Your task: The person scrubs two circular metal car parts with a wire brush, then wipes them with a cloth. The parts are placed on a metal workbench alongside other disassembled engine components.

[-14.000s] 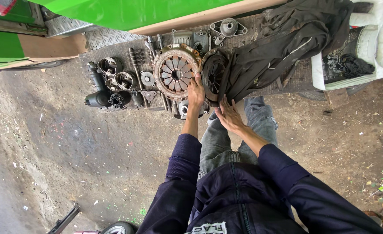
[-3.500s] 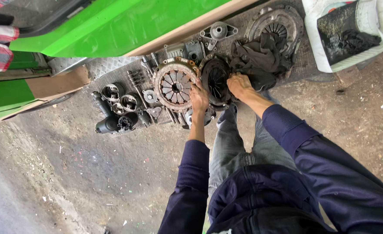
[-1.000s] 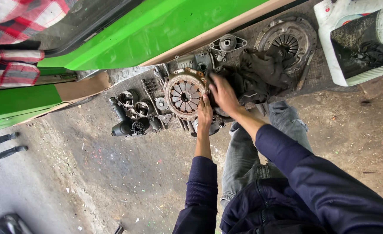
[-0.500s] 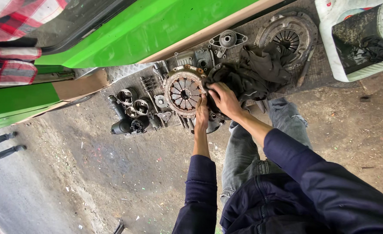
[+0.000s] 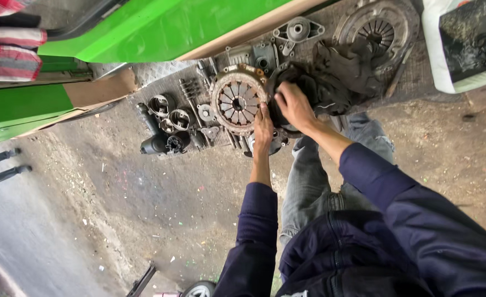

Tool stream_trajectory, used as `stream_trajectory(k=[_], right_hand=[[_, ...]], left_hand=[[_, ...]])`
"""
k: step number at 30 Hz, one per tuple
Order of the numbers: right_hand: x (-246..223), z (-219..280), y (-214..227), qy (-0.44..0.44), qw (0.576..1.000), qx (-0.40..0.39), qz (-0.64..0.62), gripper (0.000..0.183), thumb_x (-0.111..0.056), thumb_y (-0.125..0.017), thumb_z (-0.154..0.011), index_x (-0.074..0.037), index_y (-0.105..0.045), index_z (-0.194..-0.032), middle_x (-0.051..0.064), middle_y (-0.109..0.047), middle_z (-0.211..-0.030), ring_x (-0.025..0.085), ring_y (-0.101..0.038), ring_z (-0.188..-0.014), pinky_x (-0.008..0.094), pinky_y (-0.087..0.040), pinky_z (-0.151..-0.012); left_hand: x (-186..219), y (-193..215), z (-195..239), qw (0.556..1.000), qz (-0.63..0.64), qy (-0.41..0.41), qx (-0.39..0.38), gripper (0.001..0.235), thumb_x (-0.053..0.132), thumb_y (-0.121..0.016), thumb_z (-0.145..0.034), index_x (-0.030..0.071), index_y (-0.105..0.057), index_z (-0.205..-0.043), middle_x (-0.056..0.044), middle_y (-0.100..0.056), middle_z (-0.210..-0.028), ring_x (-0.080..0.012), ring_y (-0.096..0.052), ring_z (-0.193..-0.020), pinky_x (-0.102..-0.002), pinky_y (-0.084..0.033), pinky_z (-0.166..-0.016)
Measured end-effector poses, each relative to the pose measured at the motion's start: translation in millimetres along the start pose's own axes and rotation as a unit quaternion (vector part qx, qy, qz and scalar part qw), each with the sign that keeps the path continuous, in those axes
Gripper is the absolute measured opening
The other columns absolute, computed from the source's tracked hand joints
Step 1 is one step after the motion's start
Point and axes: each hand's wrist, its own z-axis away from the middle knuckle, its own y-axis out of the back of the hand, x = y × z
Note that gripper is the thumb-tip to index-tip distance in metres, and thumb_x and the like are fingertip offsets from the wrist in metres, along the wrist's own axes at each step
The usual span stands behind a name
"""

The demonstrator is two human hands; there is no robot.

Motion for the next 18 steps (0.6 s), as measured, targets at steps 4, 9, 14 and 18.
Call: stream_trajectory(k=[4, 9, 14, 18], right_hand=[[16.1, -54.9, 11.7, -0.103, 0.993, 0.057, 0.013, 0.017, -0.010, -0.069, -0.102, -0.001, -0.056, -0.108, 0.022, -0.069, -0.097, 0.040, -0.070, -0.089, 0.048, -0.056, -0.076], [-7.2, -17.4, 22.8, -0.036, 0.997, -0.043, -0.054, 0.016, -0.011, -0.067, -0.100, -0.002, -0.060, -0.112, 0.017, -0.069, -0.103, 0.039, -0.067, -0.097, 0.047, -0.052, -0.082], [-29.0, 62.7, 29.7, 0.018, 0.985, -0.145, 0.095, 0.012, -0.015, -0.069, -0.098, -0.006, -0.062, -0.103, 0.011, -0.066, -0.100, 0.028, -0.061, -0.101, 0.043, -0.041, -0.093], [-14.0, 80.6, 53.4, 0.071, 0.981, -0.144, 0.113, 0.013, -0.016, -0.068, -0.096, -0.008, -0.063, -0.104, 0.007, -0.065, -0.101, 0.026, -0.060, -0.100, 0.045, -0.042, -0.096]], left_hand=[[0.4, 0.8, 1.7, 0.999, -0.034, -0.026, 0.028, 0.081, 0.063, -0.035, -0.108, -0.011, -0.056, -0.134, -0.030, -0.062, -0.115, -0.0364, -0.056, -0.104, -0.046, -0.045, -0.090], [10.8, -5.3, -6.6, 1.000, 0.012, -0.015, 0.010, 0.082, 0.064, -0.038, -0.101, -0.009, -0.056, -0.132, -0.026, -0.068, -0.113, -0.0355, -0.065, -0.103, -0.043, -0.050, -0.091], [34.0, -3.7, -7.7, 0.998, -0.029, -0.044, 0.027, 0.080, 0.061, -0.033, -0.107, -0.011, -0.065, -0.121, -0.027, -0.071, -0.100, -0.0371, -0.066, -0.093, -0.045, -0.052, -0.087], [50.5, -10.4, -3.5, 0.992, -0.096, 0.066, 0.047, 0.079, 0.062, -0.025, -0.101, -0.005, -0.058, -0.127, -0.028, -0.067, -0.088, -0.0375, -0.066, -0.082, -0.050, -0.051, -0.076]])
